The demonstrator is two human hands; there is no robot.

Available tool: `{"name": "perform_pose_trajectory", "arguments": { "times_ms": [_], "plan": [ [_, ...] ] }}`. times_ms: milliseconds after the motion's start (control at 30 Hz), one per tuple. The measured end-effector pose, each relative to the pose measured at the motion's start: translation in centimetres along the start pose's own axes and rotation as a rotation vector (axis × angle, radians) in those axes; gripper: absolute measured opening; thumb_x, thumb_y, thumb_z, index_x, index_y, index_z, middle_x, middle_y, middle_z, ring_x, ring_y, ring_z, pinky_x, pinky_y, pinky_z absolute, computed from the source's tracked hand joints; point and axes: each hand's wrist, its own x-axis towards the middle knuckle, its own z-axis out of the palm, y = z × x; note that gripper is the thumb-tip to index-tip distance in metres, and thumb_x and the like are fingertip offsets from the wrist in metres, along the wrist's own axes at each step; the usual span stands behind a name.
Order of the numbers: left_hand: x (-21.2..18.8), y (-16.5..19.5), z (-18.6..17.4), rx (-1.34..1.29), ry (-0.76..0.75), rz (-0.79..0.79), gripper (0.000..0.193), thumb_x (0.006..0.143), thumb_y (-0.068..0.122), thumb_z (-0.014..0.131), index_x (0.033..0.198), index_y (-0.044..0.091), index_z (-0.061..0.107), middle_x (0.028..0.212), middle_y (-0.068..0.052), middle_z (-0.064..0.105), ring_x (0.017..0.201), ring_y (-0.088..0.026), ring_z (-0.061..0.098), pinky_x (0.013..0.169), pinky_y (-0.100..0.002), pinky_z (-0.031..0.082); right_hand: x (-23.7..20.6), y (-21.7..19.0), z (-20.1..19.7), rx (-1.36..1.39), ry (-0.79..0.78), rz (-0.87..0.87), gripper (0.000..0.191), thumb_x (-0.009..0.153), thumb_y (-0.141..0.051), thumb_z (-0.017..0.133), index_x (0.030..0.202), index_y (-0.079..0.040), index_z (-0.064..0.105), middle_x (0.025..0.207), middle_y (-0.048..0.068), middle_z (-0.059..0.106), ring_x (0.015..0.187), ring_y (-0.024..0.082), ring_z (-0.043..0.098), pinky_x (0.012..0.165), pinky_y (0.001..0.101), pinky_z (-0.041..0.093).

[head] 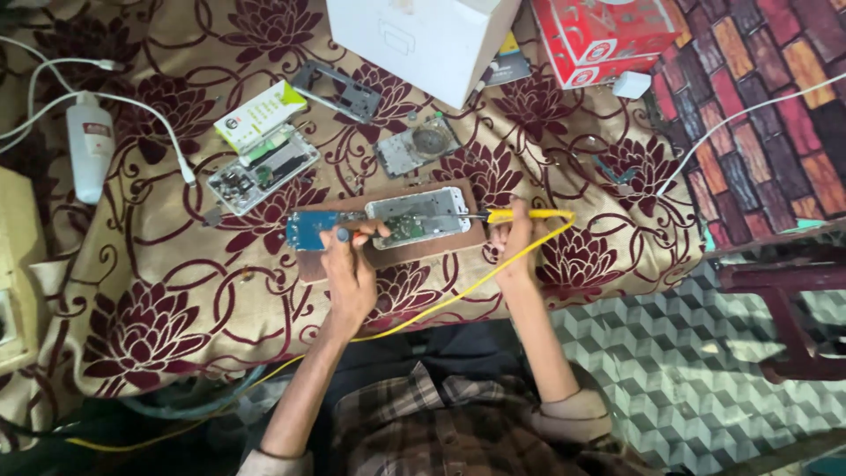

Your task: The person uses a soldering iron and solder wire to work on a small circuit board placed on a wooden board. They repeatedly apply heat and solder to various points on the board while holding it steady with their other hand.

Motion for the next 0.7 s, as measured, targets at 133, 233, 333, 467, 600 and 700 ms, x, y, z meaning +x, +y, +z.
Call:
{"name": "perform_pose_trajectory", "arguments": {
  "times_ms": [133, 233, 333, 467, 600, 700],
  "plan": [
    [-0.5, -0.4, 0.0, -0.008, -0.004, -0.042, 0.024, 0.102, -0.014, 0.040, 0.113, 0.002, 0.054, 0.102, -0.012, 0.072, 0.089, -0.024, 0.059, 0.082, -0.035, 0.046, -2.3, -0.4, -0.2, 0.096, 0.028, -0.104, 0.040, 0.096, -0.040, 0.068, 0.076, -0.010, 0.051, 0.057, 0.000, 0.046, 0.046, 0.011, 0.047, 0.042, 0.0244, 0.035],
    [-1.3, -1.3, 0.1, -0.011, 0.003, -0.072, 0.021, 0.104, -0.011, 0.039, 0.111, 0.002, 0.054, 0.102, -0.014, 0.071, 0.091, -0.025, 0.061, 0.084, -0.035, 0.047, -4.1, -0.2, -0.4, 0.117, 0.025, -0.157, 0.054, 0.100, -0.049, 0.064, 0.072, -0.005, 0.049, 0.059, 0.007, 0.056, 0.048, 0.016, 0.055, 0.045, 0.0260, 0.042],
    [-1.9, -2.0, 0.1, -0.138, 0.024, -0.155, 0.018, 0.108, -0.006, 0.037, 0.110, 0.000, 0.054, 0.102, -0.015, 0.070, 0.091, -0.025, 0.061, 0.085, -0.032, 0.047, -4.8, 0.1, -0.4, 0.113, -0.024, -0.169, 0.054, 0.099, -0.053, 0.059, 0.078, -0.002, 0.058, 0.065, 0.014, 0.067, 0.050, 0.018, 0.059, 0.046, 0.0272, 0.045],
    [-1.1, -0.7, 0.1, -0.114, 0.058, -0.065, 0.017, 0.112, 0.006, 0.037, 0.110, -0.001, 0.052, 0.100, -0.015, 0.064, 0.094, -0.025, 0.070, 0.083, -0.034, 0.052, -4.1, 0.5, 0.1, 0.215, -0.074, -0.206, 0.050, 0.101, -0.050, 0.058, 0.086, -0.002, 0.059, 0.068, 0.013, 0.065, 0.060, 0.020, 0.066, 0.051, 0.0292, 0.048],
    [0.5, 5.7, 1.7, -0.371, 0.122, -0.123, 0.015, 0.113, 0.018, 0.043, 0.110, 0.004, 0.047, 0.090, -0.009, 0.058, 0.086, -0.025, 0.075, 0.079, -0.034, 0.059, -4.5, 1.6, 0.0, 0.173, -0.084, -0.203, 0.047, 0.101, -0.046, 0.055, 0.095, 0.000, 0.066, 0.066, 0.010, 0.063, 0.059, 0.020, 0.065, 0.054, 0.0290, 0.048],
    [1.9, 13.4, 5.4, -0.822, -0.169, 0.025, 0.016, 0.114, 0.021, 0.045, 0.114, 0.005, 0.045, 0.102, -0.014, 0.060, 0.088, -0.027, 0.075, 0.078, -0.034, 0.061, -4.6, 2.0, -0.1, 0.172, -0.128, -0.231, 0.044, 0.105, -0.042, 0.055, 0.096, 0.000, 0.065, 0.069, 0.010, 0.064, 0.062, 0.019, 0.065, 0.055, 0.0285, 0.047]
  ]
}}
